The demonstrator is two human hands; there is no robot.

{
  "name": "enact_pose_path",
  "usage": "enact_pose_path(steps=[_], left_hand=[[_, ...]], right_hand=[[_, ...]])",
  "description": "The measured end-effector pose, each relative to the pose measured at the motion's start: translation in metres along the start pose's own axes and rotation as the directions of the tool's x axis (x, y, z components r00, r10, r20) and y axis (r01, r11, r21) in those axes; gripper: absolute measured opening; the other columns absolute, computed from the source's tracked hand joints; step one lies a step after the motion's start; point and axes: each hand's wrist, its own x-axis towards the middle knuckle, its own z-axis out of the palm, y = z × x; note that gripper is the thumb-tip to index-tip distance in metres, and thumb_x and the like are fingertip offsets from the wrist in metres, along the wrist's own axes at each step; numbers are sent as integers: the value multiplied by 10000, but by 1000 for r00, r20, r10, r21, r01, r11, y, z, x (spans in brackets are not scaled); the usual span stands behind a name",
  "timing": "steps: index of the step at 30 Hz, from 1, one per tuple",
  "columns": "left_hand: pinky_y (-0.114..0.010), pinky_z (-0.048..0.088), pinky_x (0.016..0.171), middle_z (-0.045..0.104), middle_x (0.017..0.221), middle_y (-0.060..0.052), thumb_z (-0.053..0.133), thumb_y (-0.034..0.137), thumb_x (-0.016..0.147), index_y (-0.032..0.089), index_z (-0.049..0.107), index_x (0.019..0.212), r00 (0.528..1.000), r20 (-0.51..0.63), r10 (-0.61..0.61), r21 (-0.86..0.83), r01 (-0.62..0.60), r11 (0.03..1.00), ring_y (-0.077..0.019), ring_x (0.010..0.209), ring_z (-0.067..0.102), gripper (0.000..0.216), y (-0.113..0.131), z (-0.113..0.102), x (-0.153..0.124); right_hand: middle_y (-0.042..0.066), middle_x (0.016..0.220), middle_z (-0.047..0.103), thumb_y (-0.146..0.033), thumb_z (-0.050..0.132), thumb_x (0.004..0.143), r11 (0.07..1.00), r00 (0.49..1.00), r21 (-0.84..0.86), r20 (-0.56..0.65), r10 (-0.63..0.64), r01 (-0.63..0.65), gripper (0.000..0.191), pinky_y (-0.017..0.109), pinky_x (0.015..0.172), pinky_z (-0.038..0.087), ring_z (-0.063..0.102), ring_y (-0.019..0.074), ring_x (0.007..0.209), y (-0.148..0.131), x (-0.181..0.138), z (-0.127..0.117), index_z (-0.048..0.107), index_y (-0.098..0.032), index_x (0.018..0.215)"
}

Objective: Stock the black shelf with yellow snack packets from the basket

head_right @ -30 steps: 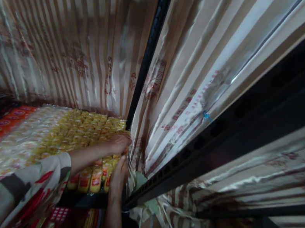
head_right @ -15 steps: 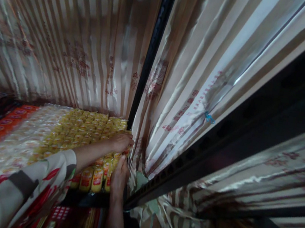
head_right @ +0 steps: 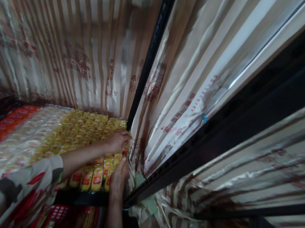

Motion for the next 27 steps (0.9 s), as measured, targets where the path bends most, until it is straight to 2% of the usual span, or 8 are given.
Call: enact_pose_path(steps=[2,5,9,14,20,23,25,27], left_hand=[[-251,447,887,601,1026,-46,381,124,854,181,621,1041,986,-154,-69,-106,53,993,-142,976,553,310,0,-2,-18],[-257,444,904,603,1011,-42,379,74,826,175,616,1035,941,-273,-200,-275,122,954,-134,970,555,332,6,0,-55],[-276,461,872,620,945,-28,381,49,788,203,633,981,890,-326,-320,-459,147,876,-137,926,567,352,27,12,-112],[-261,482,784,624,852,-30,361,50,775,209,657,898,898,-291,-330,-585,106,804,-138,825,580,358,51,30,-166],[-256,479,800,633,864,-22,345,22,737,226,659,899,911,-274,-307,-591,92,802,-139,846,592,408,54,39,-199],[-248,477,806,636,883,-22,334,2,720,229,653,921,921,-249,-301,-577,108,809,-136,863,592,440,52,38,-206],[-245,475,809,633,889,-24,341,-2,715,224,652,923,928,-240,-286,-558,109,823,-137,870,588,437,50,34,-206],[-243,471,820,627,912,-30,352,6,728,217,653,914,932,-238,-274,-538,108,836,-140,888,580,412,47,26,-200]], right_hand=[[172,1252,558,-585,172,870,1000,1000,-1,-8,-20,20,710,339,1020,337,475,231,1207,2,-3,1,564,-89,1193],[185,1300,511,-577,187,866,998,998,-3,-23,-61,61,713,346,1057,290,436,223,1242,3,-10,1,521,-65,1234],[181,1314,495,-545,244,868,987,981,-14,-102,-163,163,663,387,1070,270,422,229,1247,1,-24,-2,498,-66,1249],[167,1342,470,-551,268,856,986,981,-68,-118,-157,150,660,406,1071,264,403,236,1263,4,-44,-6,469,-89,1282],[170,1322,488,-497,294,858,974,974,-142,-121,-192,175,609,394,1052,288,419,238,1245,-3,-46,-11,486,-83,1261],[191,1252,540,-423,333,839,949,953,-198,-135,-272,244,566,393,1007,339,480,247,1175,-23,-25,-13,508,-52,1230],[185,1179,590,-353,355,815,908,936,-298,-99,-337,295,514,391,963,368,526,254,1104,-40,-6,-13,550,-59,1189],[165,1111,628,-281,365,793,877,944,-387,-48,-325,283,465,370,890,400,566,256,1022,-55,14,-12,595,-84,1146]])
